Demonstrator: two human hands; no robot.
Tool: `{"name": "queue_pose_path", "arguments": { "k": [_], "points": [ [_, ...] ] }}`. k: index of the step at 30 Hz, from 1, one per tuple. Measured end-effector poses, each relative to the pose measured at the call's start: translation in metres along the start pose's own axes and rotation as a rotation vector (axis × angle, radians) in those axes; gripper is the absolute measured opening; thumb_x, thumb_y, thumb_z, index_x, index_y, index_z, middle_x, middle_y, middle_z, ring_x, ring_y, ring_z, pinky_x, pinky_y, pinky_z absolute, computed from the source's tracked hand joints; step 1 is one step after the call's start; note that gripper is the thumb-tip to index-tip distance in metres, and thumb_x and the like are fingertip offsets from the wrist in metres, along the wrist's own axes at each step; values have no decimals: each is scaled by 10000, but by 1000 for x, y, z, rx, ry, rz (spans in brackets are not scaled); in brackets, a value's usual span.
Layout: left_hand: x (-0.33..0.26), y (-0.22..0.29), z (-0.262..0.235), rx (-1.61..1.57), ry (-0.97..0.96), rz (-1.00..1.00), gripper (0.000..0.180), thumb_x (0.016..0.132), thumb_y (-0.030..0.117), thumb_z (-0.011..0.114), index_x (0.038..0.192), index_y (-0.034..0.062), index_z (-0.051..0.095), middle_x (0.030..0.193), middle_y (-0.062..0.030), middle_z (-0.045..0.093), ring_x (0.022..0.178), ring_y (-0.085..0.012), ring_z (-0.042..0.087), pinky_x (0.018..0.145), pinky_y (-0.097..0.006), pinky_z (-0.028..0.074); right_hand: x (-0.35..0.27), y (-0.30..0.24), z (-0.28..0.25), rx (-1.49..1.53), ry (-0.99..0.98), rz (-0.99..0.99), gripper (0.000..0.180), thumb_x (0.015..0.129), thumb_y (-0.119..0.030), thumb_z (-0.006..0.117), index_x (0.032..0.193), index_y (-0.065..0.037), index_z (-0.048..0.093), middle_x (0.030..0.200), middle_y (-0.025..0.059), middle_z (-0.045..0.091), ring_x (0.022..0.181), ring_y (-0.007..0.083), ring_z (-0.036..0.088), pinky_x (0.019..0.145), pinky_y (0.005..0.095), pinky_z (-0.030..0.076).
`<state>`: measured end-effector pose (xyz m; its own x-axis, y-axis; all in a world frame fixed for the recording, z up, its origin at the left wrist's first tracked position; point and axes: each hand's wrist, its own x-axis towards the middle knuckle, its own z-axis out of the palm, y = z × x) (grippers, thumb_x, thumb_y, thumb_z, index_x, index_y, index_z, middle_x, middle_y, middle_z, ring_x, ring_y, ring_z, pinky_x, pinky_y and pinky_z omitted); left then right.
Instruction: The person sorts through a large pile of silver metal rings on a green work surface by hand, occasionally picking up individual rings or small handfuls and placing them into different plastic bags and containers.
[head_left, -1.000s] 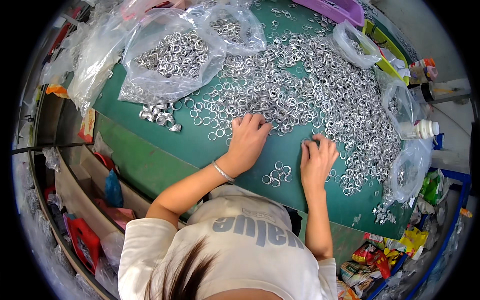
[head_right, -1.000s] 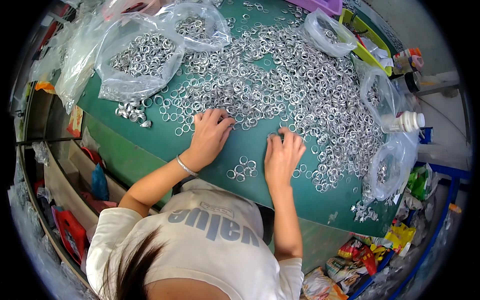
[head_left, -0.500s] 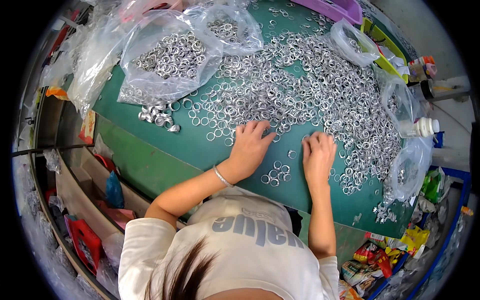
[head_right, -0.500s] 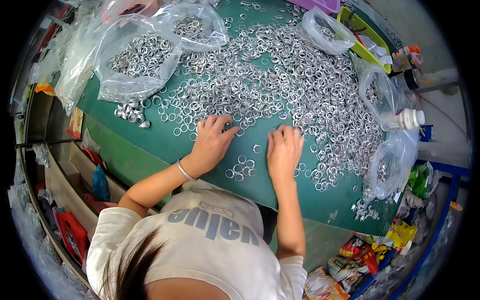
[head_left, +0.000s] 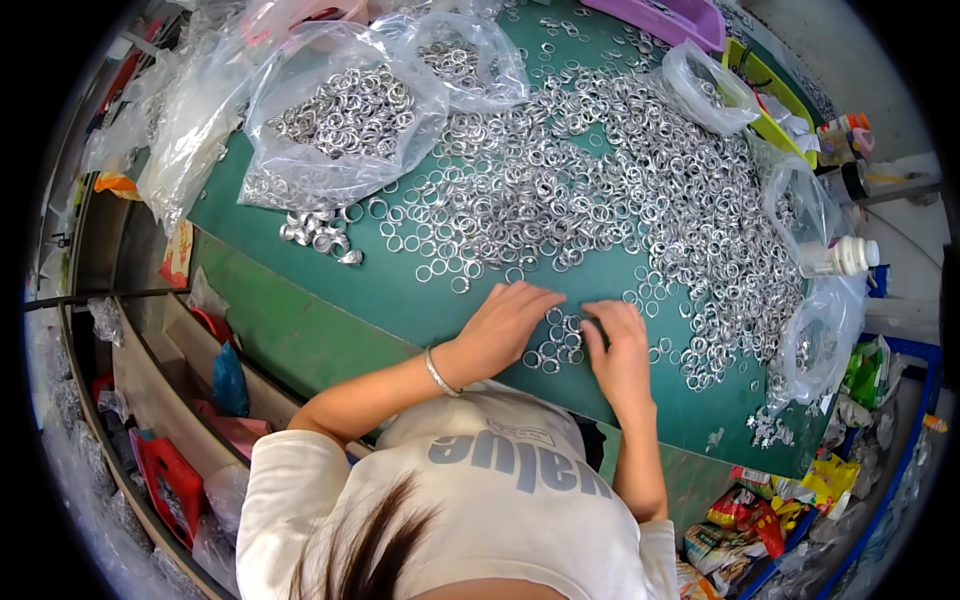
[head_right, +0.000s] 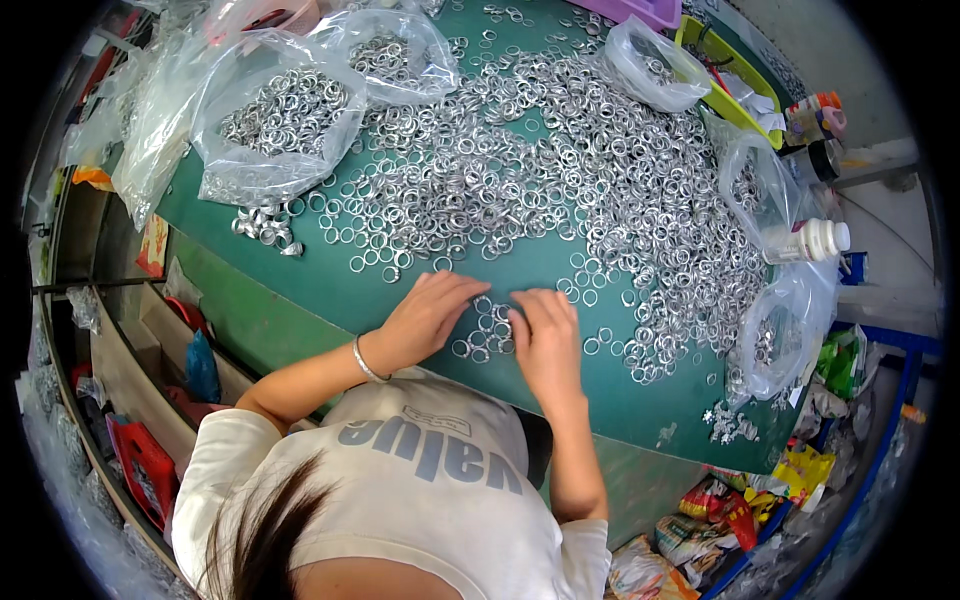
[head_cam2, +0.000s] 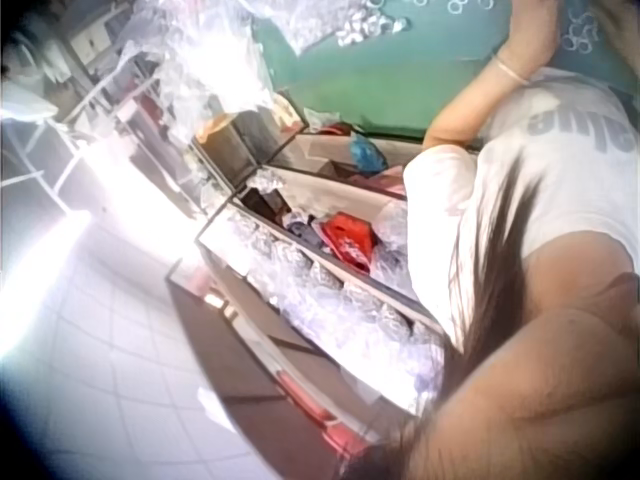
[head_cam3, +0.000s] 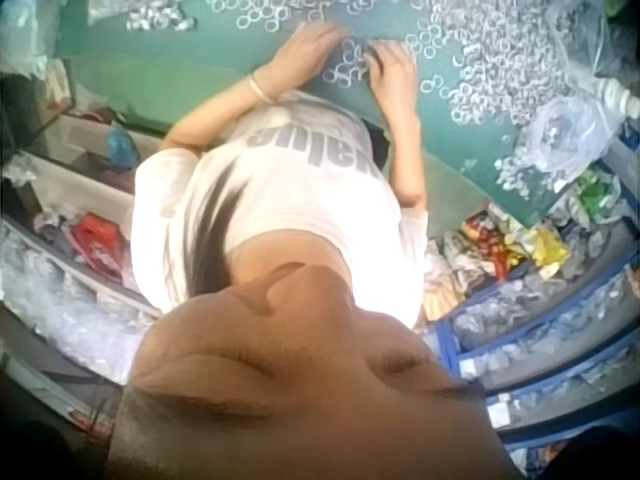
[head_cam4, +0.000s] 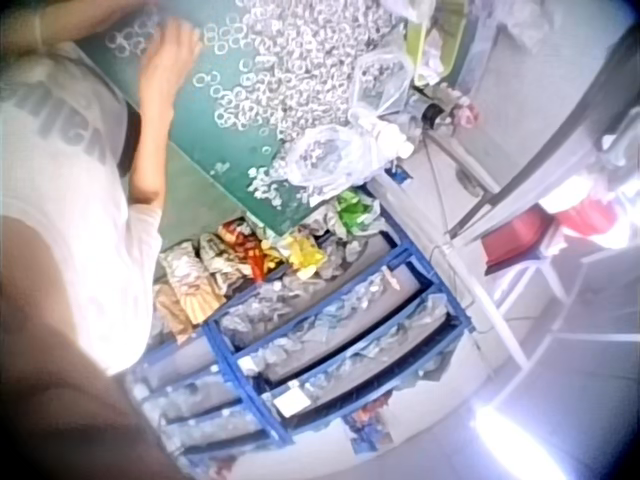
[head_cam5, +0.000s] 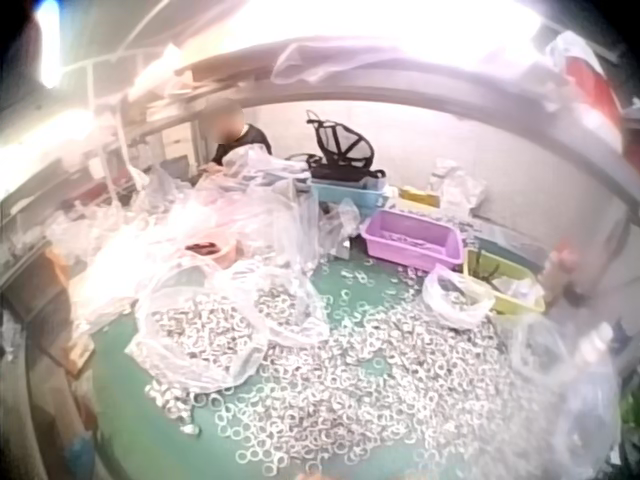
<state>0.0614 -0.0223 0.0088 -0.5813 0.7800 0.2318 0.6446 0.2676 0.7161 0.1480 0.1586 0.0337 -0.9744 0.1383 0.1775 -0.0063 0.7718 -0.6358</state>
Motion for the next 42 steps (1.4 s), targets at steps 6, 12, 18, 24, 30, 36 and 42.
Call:
{"name": "queue_pose_path", "arguments": {
  "k": [6,12,18,24,30,36,42],
  "points": [
    [12,-7,-8,296,289,-180,360,771,60,686,1116,40,585,1082,-115,522,975,-296,484,807,-382,373,20,-3,14,-9,33,-67,172,789,-30,653,959,-7,645,943,124,592,876,315,546,773,391,437],
    [15,-8,-9,362,233,-199,274,750,108,723,1000,75,617,1051,-78,507,977,-265,465,797,-386,349,45,-2,28,-108,120,-112,232,765,-57,689,992,-29,646,927,91,552,866,282,514,731,386,404],
    [11,-18,-9,347,231,-121,195,751,105,717,914,82,611,1027,-64,512,956,-263,471,787,-383,343,39,13,22,-261,116,-81,191,776,-77,685,959,-41,645,924,90,520,876,276,497,749,388,382],
    [13,-15,-9,350,290,-176,203,762,104,706,926,73,591,1012,-69,514,931,-261,473,770,-382,338,23,21,5,-359,204,-17,215,784,-91,683,990,-54,633,957,95,528,895,281,495,778,396,377],
    [14,-13,-12,345,244,-124,188,764,105,700,919,75,598,1007,-62,524,925,-253,482,756,-377,333,32,11,13,-367,205,-18,240,785,-98,683,1011,-39,631,1003,94,540,929,273,493,794,389,375],
    [-6,7,3,217,67,85,214,755,53,657,965,70,616,1091,-79,559,945,-243,526,786,-373,361,45,8,26,-353,101,-83,179,781,-92,678,949,-41,644,1000,86,549,937,267,496,785,387,382],
    [-21,5,-4,99,125,39,278,770,39,641,1045,60,619,1150,-103,547,973,-260,524,807,-384,372,30,7,2,-179,-20,-38,168,746,-44,694,907,-43,648,1007,72,566,965,269,514,796,375,400]
  ]
}}
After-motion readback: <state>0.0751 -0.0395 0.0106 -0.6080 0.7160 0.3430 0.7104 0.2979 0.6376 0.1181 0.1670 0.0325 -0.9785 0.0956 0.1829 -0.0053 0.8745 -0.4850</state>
